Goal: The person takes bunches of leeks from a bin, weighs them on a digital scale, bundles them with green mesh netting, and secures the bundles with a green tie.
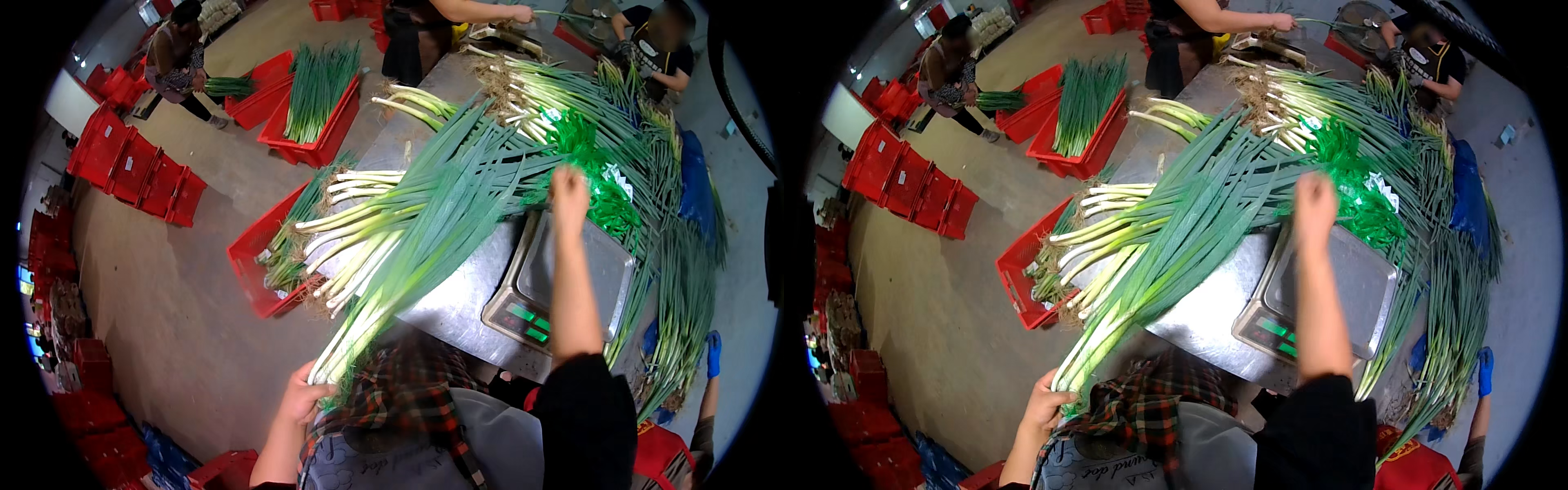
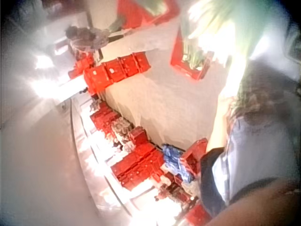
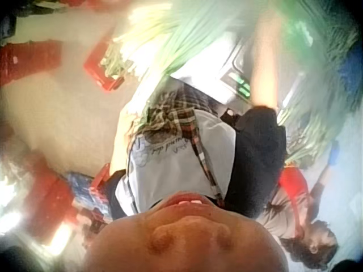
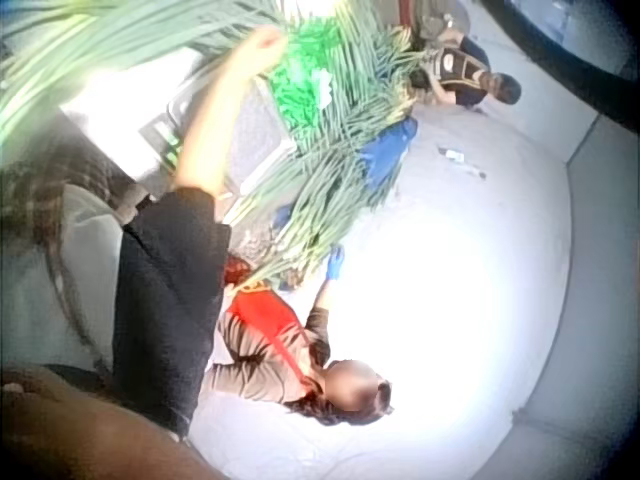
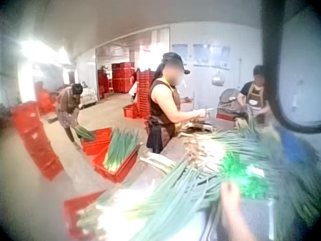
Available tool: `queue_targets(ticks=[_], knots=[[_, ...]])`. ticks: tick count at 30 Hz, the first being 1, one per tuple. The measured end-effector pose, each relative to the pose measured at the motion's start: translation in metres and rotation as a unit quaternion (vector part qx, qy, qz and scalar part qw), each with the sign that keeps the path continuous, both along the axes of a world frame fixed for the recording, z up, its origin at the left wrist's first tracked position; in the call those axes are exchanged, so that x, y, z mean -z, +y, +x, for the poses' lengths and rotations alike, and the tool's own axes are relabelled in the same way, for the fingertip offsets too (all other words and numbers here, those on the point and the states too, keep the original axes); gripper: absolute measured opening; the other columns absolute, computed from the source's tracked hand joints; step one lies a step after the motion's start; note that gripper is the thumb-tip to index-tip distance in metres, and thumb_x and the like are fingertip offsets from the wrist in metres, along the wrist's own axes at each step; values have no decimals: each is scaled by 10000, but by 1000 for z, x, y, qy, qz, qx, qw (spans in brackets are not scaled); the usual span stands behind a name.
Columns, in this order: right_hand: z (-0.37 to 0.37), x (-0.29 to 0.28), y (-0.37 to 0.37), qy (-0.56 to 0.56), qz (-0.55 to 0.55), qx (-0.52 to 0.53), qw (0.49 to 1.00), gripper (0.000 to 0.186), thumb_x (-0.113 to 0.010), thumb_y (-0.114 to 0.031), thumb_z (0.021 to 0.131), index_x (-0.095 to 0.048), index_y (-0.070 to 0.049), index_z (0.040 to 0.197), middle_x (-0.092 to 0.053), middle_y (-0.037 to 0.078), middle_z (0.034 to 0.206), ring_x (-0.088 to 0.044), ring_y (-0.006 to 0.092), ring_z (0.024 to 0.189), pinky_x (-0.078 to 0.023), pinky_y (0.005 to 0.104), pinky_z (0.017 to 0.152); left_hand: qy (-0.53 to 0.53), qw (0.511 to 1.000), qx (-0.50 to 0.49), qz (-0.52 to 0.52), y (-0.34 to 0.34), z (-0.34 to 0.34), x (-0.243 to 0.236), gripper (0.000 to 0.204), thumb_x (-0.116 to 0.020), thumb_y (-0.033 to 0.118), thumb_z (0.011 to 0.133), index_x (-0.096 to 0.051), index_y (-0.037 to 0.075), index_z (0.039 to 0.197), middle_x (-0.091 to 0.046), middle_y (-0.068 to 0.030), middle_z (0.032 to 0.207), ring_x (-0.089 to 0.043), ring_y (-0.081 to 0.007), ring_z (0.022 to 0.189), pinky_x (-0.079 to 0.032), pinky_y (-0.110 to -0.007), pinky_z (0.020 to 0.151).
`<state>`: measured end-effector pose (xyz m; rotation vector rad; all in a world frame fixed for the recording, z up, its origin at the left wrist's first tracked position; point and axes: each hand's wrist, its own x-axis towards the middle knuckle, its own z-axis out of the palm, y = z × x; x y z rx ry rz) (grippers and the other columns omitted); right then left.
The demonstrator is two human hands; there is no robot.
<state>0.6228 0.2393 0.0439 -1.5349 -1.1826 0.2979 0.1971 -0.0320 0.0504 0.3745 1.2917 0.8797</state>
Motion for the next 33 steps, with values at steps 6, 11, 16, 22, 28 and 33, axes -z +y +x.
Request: queue_targets(ticks=[6, 11, 16, 22, 28, 33], knots=[[-164, 80, -159, 797, -272, -309, 442, 603, -606, -448, 729, -444, -79, 1178, -506, 120, 1138, -455, 291, 1058, -308, 437, 945, -25, 997, 69, 35, 28, -14, -29, 512, -593, -115, 574, -510, -49, 1075, -602, -81, 901, -584, -158, 764, -468, -272, 703], [-157, 80, -64, 831, -6, -371, 414, 642, -558, -363, 790, -290, -66, 1292, -417, 143, 1238, -411, 328, 1122, -304, 506, 955, 170, 971, 163, 30, -18, -106, -46, 394, -651, -70, 564, -594, -13, 950, -613, -40, 828, -572, -115, 713, -465, -249, 660], [-138, -53, -21, 628, -18, -487, 606, 488, -526, -226, 824, -345, -69, 1250, -527, 137, 1085, -521, 270, 986, -429, 423, 867, 195, 972, 107, 72, -56, -164, -30, 339, -670, -51, 555, -609, 6, 883, -603, -18, 766, -557, -100, 655, -458, -241, 617], [-101, -236, -12, 329, -28, -441, 835, 309, -541, -175, 832, -480, -16, 1089, -566, 105, 969, -583, 201, 815, -496, 334, 758, 108, 976, 104, 160, -16, -117, 13, 485, -708, 42, 556, -544, -7, 1009, -580, -51, 886, -562, -159, 794, -462, -302, 718], [-44, -333, -128, 138, 167, -257, 942, 210, -519, -145, 822, -549, 53, 887, -578, 120, 802, -582, 172, 656, -521, 259, 611, 254, 840, 364, 311, 88, -25, 14, 641, -683, 67, 555, -457, -18, 1148, -573, -74, 981, -542, -150, 866, -443, -282, 763], [163, -280, -178, 295, 85, -114, 945, 312, -517, -194, 851, -482, 29, 1066, -529, 147, 1073, -551, 241, 942, -463, 392, 838, 13, 899, 276, 340, 147, 41, 0, 591, -680, 43, 602, -476, 8, 1156, -547, -86, 1039, -540, -174, 915, -430, -277, 805]])
